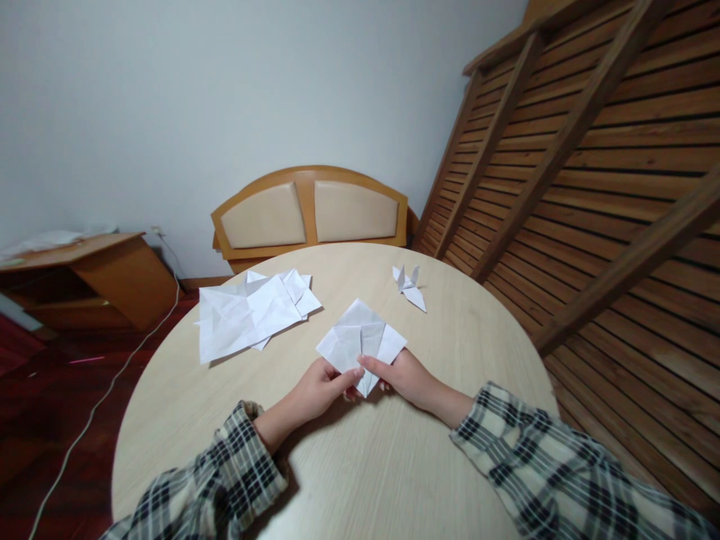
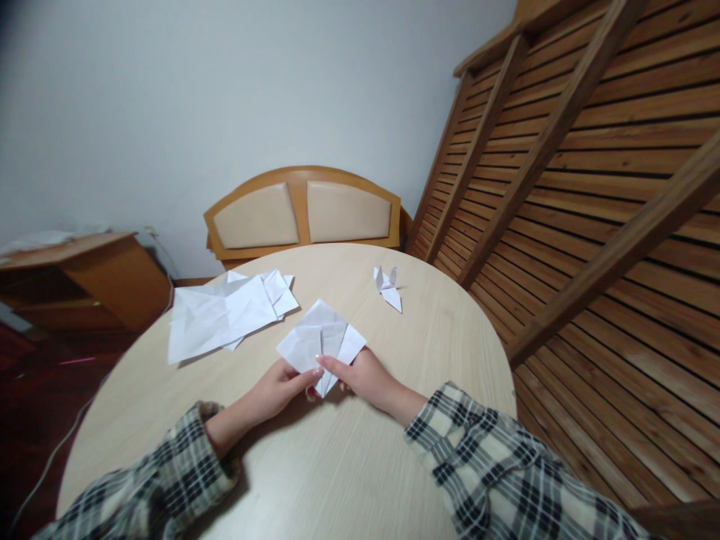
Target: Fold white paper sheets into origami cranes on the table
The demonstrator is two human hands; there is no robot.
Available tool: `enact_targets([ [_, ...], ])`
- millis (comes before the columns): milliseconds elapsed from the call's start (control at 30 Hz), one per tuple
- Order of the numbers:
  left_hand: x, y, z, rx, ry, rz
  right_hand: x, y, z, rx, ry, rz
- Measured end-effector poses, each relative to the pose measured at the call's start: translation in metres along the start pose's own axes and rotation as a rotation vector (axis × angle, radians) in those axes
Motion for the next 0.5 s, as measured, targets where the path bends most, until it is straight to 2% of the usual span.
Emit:
enact_targets([
  [267,-0.014,-0.003,-0.002,0.029,0.109,0.023,0.005,-0.001,-0.001,-0.005,-0.068,0.133],
  [500,-0.009,-0.001,-0.001,0.007,0.048,0.04,0.001,-0.001,-0.002,-0.001,-0.035,0.103],
])
Point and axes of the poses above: each hand's wrist, its own z-axis away from the middle knuckle, its own x-axis out of the palm, y = z × x, the point moved 9 cm from there along -z, towards the middle knuckle, and after that the axes turned 5 degrees about x, right-handed, at the moved point
